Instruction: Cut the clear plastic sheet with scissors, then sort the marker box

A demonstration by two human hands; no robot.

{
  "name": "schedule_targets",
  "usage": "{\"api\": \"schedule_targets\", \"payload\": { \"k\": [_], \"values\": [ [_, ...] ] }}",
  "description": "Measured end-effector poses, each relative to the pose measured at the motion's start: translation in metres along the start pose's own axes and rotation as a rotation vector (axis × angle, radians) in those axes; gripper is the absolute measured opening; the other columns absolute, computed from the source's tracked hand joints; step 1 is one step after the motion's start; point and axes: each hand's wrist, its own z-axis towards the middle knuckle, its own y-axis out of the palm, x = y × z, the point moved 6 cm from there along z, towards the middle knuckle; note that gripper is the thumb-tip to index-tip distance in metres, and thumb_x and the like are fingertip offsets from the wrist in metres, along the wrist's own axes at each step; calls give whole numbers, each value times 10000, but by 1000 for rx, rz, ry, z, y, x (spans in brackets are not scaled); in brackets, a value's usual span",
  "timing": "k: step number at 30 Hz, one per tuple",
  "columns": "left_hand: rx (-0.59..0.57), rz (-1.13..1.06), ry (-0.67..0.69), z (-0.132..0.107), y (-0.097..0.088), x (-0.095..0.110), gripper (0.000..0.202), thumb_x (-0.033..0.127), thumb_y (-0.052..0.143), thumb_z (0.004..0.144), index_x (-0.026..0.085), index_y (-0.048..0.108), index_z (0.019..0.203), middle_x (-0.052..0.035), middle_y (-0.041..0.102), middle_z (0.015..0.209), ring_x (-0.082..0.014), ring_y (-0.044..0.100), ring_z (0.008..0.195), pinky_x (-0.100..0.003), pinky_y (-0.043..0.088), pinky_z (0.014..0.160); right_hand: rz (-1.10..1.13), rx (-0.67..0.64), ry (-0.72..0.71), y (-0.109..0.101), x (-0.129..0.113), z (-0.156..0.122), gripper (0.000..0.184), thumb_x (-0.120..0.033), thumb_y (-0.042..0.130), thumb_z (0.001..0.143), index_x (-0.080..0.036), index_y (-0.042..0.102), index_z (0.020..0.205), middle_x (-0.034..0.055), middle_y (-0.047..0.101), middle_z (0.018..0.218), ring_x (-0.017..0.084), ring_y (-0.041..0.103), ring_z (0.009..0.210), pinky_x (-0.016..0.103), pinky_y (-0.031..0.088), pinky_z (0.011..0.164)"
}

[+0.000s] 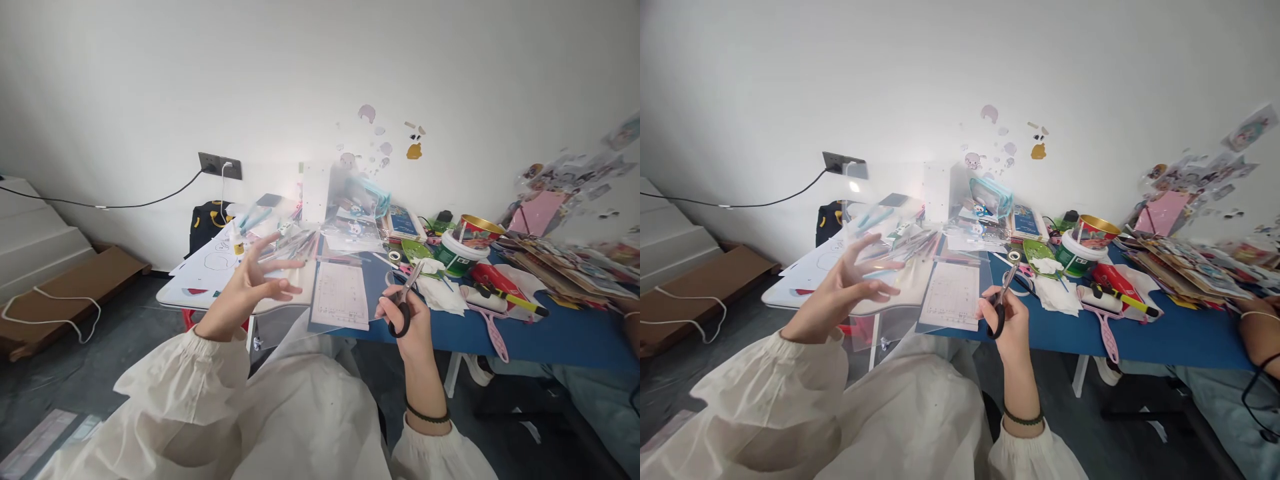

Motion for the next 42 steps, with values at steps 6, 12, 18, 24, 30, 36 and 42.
{"api": "schedule_targets", "payload": {
  "k": [6, 12, 18, 24, 30, 36, 42],
  "values": [
    [173, 71, 61, -17, 8, 1, 671, 423, 645, 793, 196, 369, 1361, -98, 721, 934, -181, 699, 648, -277, 579, 595, -74, 39, -8, -3, -1, -2, 178, -339, 718, 709, -211, 619, 782, -22, 581, 554, 151, 570, 511, 303, 480, 523],
    [184, -16, 155, -21, 21, 5, 748, 409, 610, 824, 256, 187, 1422, -102, 704, 993, -195, 713, 616, -302, 602, 568, -112, 8, -84, -8, -5, -4, 138, -307, 704, 728, -213, 626, 792, -9, 606, 562, 167, 593, 523, 305, 473, 518],
    [199, -30, 173, -21, 17, 0, 757, 391, 621, 818, 264, 183, 1423, -83, 712, 949, -190, 704, 569, -291, 588, 520, -47, 75, 4, -7, 0, -5, 194, -351, 716, 714, -204, 621, 797, -14, 584, 541, 149, 564, 491, 273, 423, 482],
    [360, -12, 259, -25, 11, 9, 676, 331, 601, 844, 262, 223, 1401, -54, 721, 934, -151, 693, 565, -257, 577, 522, 13, 24, 195, -17, 16, -22, 289, -437, 680, 748, -178, 633, 868, -24, 514, 495, 103, 449, 434, 212, 240, 382],
    [392, -9, 257, -17, 6, 3, 718, 373, 555, 868, 264, 117, 1426, 21, 727, 971, -108, 683, 569, -201, 558, 530, -138, -417, 374, 18, 35, -55, 259, -397, 704, 731, -174, 655, 852, -38, 484, 550, 95, 446, 472, 232, 344, 457],
    [392, -33, 318, -16, 1, 2, 692, 314, 604, 850, 275, 194, 1406, -13, 732, 944, -121, 683, 536, -196, 568, 473, -147, -578, 398, 46, 26, -59, 283, -417, 705, 730, -168, 648, 852, -39, 459, 594, 91, 450, 497, 240, 376, 503],
    [414, -50, 319, -20, 6, 8, 644, 267, 603, 856, 281, 249, 1394, -43, 724, 933, -140, 686, 535, -221, 578, 471, -108, -585, 384, 55, 17, -55, 319, -440, 708, 718, -160, 633, 853, -43, 426, 595, 92, 438, 514, 244, 381, 519]
  ]
}}
